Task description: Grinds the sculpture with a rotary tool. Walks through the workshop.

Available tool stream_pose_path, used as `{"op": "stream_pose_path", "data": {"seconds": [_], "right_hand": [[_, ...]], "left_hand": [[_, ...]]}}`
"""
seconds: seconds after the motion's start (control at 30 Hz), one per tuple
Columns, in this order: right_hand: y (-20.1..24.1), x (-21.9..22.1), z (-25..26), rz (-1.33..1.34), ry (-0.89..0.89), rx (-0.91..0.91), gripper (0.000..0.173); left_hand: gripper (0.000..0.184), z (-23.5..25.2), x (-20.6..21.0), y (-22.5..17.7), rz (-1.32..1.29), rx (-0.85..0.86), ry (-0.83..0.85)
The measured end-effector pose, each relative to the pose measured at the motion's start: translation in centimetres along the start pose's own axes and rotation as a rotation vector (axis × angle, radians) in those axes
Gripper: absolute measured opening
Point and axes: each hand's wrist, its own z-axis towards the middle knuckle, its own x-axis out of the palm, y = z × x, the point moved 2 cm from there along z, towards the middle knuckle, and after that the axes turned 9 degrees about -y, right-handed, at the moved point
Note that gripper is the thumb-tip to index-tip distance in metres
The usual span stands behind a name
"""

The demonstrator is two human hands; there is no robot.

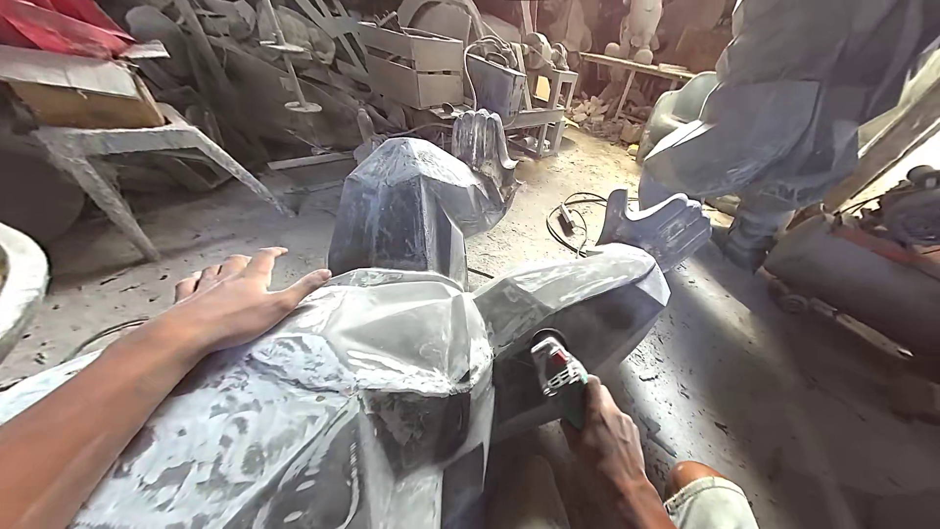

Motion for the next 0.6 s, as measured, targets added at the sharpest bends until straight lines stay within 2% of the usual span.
{"op": "stream_pose_path", "data": {"seconds": [0.1,0.3,0.4,0.53,0.6], "right_hand": [[-0.7,-0.1,-0.1,0.002,-0.056,0.011,0.065],[2.3,2.4,-2.7,-0.012,0.26,-0.108,0.064],[2.5,1.9,-2.5,-0.023,0.239,-0.08,0.063],[1.1,-0.1,-0.4,0.008,0.06,0.003,0.063],[0.7,-0.5,0.6,0.011,0.03,0.031,0.064]], "left_hand": [[0.098,0.1,0.4,0.2,0.004,0.006,0.006],[0.099,0.0,0.1,0.0,0.027,0.004,0.05],[0.097,0.0,0.0,0.0,0.016,0.003,0.056],[0.093,-0.1,-0.6,-0.9,0.017,0.015,0.104],[0.092,-0.1,-0.5,-1.0,0.03,0.018,0.114]]}}
